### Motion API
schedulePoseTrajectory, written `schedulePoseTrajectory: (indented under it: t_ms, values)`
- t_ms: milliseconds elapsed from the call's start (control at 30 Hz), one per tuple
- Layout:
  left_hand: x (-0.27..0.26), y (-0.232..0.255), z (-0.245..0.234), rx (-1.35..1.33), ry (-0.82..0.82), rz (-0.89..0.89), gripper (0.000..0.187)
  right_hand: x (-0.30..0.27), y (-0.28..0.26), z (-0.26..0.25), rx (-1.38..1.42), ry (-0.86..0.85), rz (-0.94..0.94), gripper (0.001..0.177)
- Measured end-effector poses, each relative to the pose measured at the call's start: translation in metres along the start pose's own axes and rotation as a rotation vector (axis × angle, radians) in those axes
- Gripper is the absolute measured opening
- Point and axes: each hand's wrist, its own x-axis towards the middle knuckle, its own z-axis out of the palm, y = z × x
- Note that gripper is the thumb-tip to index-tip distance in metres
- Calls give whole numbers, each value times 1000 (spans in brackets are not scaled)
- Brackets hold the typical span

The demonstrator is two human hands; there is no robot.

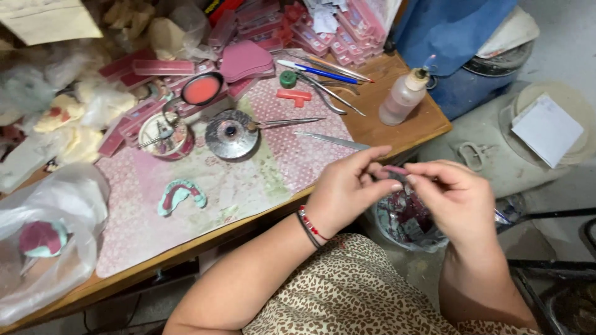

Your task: The person is adjusting a dental base using a pick and a file, then uses pliers to work on a wire component.

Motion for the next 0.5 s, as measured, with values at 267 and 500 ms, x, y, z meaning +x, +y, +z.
schedulePoseTrajectory:
  t_ms: [267, 500]
  values:
    - [-47, -14, -58, 27, 258, 29, 11, 7, -32, 59, 485, -235, -56, 23]
    - [-89, 2, -92, -88, 385, -32, 5, 12, -63, 99, 369, -355, -148, 7]
